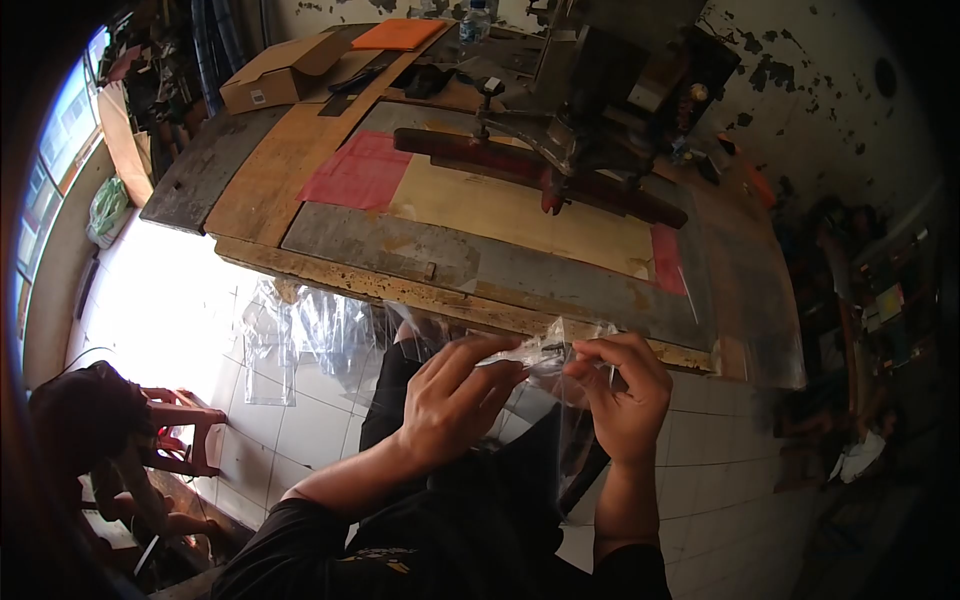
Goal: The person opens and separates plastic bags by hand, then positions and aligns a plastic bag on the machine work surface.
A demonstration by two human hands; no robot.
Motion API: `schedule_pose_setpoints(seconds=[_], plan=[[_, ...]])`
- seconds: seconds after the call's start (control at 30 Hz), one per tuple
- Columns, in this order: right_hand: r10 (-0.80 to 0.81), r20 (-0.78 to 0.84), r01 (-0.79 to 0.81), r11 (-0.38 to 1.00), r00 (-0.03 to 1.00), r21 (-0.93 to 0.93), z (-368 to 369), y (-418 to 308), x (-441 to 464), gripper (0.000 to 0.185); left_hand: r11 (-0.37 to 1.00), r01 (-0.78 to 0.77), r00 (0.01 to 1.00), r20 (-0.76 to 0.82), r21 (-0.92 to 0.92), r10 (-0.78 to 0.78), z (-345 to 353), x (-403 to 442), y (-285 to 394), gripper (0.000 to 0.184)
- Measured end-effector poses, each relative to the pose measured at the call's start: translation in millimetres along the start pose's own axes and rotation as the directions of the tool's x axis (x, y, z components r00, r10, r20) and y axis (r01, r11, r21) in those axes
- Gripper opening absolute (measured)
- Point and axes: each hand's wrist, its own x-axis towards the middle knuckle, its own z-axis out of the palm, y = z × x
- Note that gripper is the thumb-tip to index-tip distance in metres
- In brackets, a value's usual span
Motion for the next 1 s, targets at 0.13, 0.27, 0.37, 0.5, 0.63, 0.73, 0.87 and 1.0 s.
schedule_pose_setpoints(seconds=[0.13, 0.27, 0.37, 0.5, 0.63, 0.73, 0.87, 1.0], plan=[[-0.041, 0.008, 0.041, 0.994, 0.999, -0.102, -0.3, -0.1, -0.2, 0.026, 0.983, 0.163, 0.985, 0.071, -0.083, -0.157, -7.7, 1.0, 10.5, 0.021], [-0.088, 0.040, 0.092, 0.985, 0.995, -0.143, -2.5, -2.5, -1.3, 0.028, 0.847, 0.420, 0.891, 0.324, -0.325, -0.317, -13.8, 6.5, 17.5, 0.017], [-0.087, 0.139, 0.105, 0.986, 0.987, -0.130, -6.5, -6.3, -4.4, 0.027, 0.771, 0.562, 0.759, 0.558, -0.299, -0.337, -27.2, 24.1, 21.2, 0.020], [-0.168, 0.147, 0.194, 0.963, 0.975, -0.188, -7.1, -10.1, -0.4, 0.029, 0.682, 0.650, 0.710, 0.588, -0.335, -0.388, -23.9, 34.2, 21.8, 0.025], [-0.130, 0.092, 0.142, 0.980, 0.987, -0.141, -6.3, -8.9, -1.3, 0.032, 0.617, 0.611, 0.767, 0.564, -0.495, -0.307, -12.6, 27.5, 13.1, 0.019], [-0.115, 0.119, 0.124, 0.990, 0.986, -0.071, -8.1, -5.3, -2.9, 0.032, 0.573, 0.601, 0.792, 0.510, -0.557, -0.335, -8.0, 22.7, 14.8, 0.016], [-0.068, 0.091, 0.073, 0.996, 0.994, -0.055, -7.5, -7.5, -2.2, 0.032, 0.643, 0.556, 0.828, 0.418, -0.526, -0.374, -4.9, 21.0, 19.1, 0.011], [-0.071, 0.092, 0.075, 0.996, 0.993, -0.044, -7.2, -1.7, -3.8, 0.030, 0.900, 0.260, 0.958, 0.210, -0.349, -0.196, 2.0, 17.6, 13.7, 0.008]])
